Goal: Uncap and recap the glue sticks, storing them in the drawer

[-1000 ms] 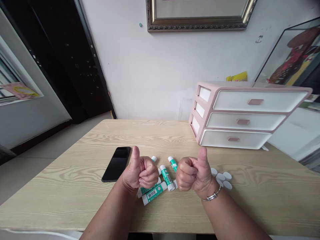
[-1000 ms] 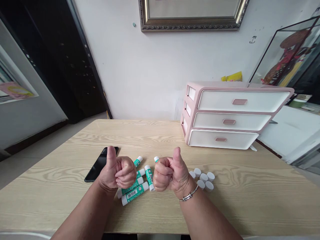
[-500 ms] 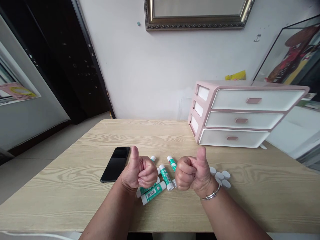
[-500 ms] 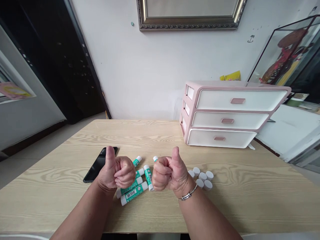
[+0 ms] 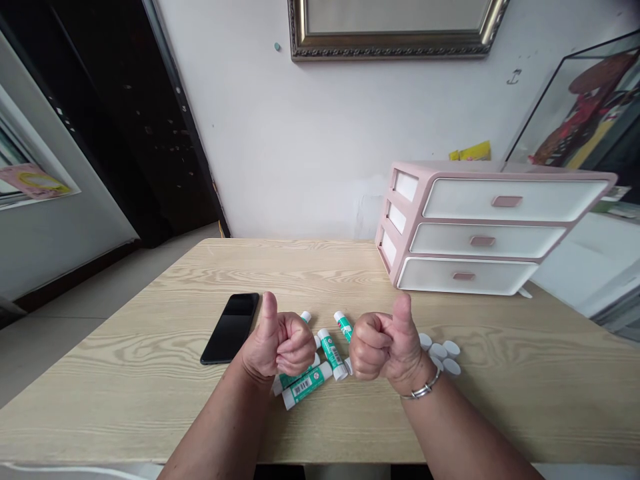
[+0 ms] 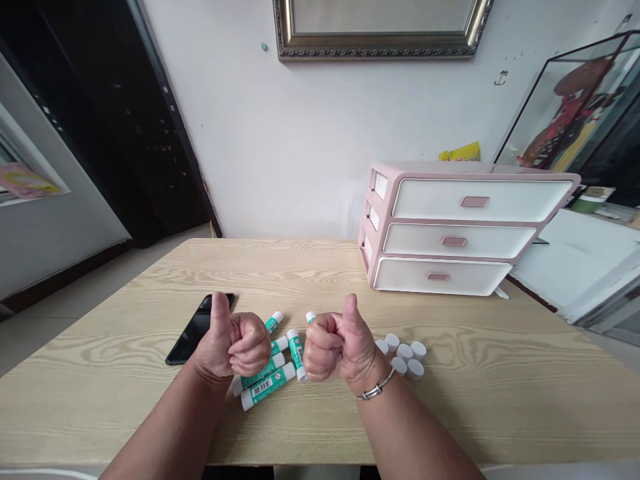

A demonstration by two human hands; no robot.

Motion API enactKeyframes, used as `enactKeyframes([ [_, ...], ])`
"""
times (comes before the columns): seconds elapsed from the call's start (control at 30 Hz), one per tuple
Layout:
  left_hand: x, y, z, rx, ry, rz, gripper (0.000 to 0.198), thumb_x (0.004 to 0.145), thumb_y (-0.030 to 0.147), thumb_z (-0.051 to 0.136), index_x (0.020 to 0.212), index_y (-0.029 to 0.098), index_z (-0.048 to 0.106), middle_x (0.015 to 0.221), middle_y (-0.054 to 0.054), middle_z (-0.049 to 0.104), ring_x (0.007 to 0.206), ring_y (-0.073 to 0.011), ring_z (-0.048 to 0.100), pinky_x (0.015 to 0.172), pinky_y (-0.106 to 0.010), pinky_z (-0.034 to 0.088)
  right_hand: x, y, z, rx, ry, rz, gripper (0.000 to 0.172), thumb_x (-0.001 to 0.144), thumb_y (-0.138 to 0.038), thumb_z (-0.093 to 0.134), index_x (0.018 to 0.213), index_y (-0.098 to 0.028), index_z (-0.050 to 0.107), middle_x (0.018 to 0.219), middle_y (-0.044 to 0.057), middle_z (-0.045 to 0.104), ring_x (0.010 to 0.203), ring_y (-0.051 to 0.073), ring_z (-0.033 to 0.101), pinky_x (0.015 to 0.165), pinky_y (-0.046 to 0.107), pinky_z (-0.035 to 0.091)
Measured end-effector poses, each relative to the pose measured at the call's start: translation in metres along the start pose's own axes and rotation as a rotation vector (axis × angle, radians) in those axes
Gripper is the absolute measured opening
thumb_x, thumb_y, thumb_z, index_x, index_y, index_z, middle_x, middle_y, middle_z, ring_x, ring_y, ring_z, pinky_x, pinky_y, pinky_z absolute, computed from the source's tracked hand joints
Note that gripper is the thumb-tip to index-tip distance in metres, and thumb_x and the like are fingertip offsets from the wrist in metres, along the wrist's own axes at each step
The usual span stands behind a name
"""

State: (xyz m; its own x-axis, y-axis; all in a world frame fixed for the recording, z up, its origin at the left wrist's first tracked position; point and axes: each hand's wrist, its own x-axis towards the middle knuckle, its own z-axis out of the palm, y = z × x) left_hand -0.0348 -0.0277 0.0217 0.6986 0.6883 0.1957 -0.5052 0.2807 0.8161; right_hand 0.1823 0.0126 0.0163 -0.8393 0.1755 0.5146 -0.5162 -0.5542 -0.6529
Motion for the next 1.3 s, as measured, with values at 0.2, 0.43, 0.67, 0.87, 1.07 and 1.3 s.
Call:
enactKeyframes([
  [0.2,0.0,0.0,-0.001,0.0,-0.023,0.011,0.083,0.071,0.099,0.027,0.041,0.022,0.025,0.035,0.007,0.021,0.029,-0.0022,0.015,0.029,-0.016,0.01,0.002,-0.001,0.002,-0.002,-0.014,0.003,0.071,0.085,-0.09,0.031,0.059,-0.024,0.028,0.048,-0.01,0.024,0.042,0.006,0.018,0.042,0.022,0.018],
  [0.43,0.002,-0.004,-0.01,-0.008,-0.003,0.019,0.08,0.078,0.093,0.031,0.044,0.02,0.031,0.04,0.008,0.025,0.033,-0.0024,0.016,0.031,-0.015,0.012,0.003,-0.001,0.0,-0.04,0.057,-0.006,0.071,0.089,-0.086,0.031,0.057,-0.023,0.03,0.047,-0.01,0.024,0.041,0.006,0.019,0.042,0.021,0.019],
  [0.67,0.004,-0.005,0.002,0.194,0.424,0.236,0.055,0.086,0.058,0.067,0.057,0.018,0.044,0.051,0.008,0.037,0.039,-0.0039,0.025,0.036,-0.016,0.023,-0.006,-0.005,0.011,-0.446,0.745,-0.07,0.058,0.088,-0.065,0.063,0.06,-0.022,0.037,0.048,-0.011,0.029,0.042,0.006,0.018,0.042,0.021,0.018],
  [0.87,-0.022,-0.024,0.053,0.465,0.798,0.328,0.042,0.086,0.039,0.074,0.06,0.018,0.049,0.05,0.007,0.043,0.047,-0.0067,0.035,0.049,-0.017,0.028,-0.032,0.006,0.021,-1.426,1.29,-0.088,0.027,0.086,-0.042,0.068,0.073,-0.022,0.055,0.062,-0.005,0.051,0.059,0.014,0.045,0.058,0.026,0.035],
  [1.07,-0.06,-0.069,0.081,0.658,0.903,0.168,0.048,0.082,0.055,0.073,0.061,0.02,0.049,0.053,0.007,0.039,0.052,-0.0098,0.031,0.051,-0.021,0.025,-0.057,0.018,0.035,-2.155,1.003,0.163,0.032,0.079,-0.004,0.05,0.101,-0.02,0.066,0.108,0.008,0.069,0.113,0.026,0.058,0.101,0.04,0.042],
  [1.3,-0.081,-0.1,0.099,0.783,0.894,0.08,0.054,0.081,0.066,0.068,0.06,0.02,0.048,0.06,0.004,0.039,0.062,-0.0134,0.033,0.057,-0.023,0.028,-0.073,0.03,0.037,-2.307,0.821,0.394,0.039,0.082,-0.004,0.055,0.116,-0.019,0.067,0.118,0.009,0.068,0.137,0.031,0.043,0.118,0.052,0.028],
])
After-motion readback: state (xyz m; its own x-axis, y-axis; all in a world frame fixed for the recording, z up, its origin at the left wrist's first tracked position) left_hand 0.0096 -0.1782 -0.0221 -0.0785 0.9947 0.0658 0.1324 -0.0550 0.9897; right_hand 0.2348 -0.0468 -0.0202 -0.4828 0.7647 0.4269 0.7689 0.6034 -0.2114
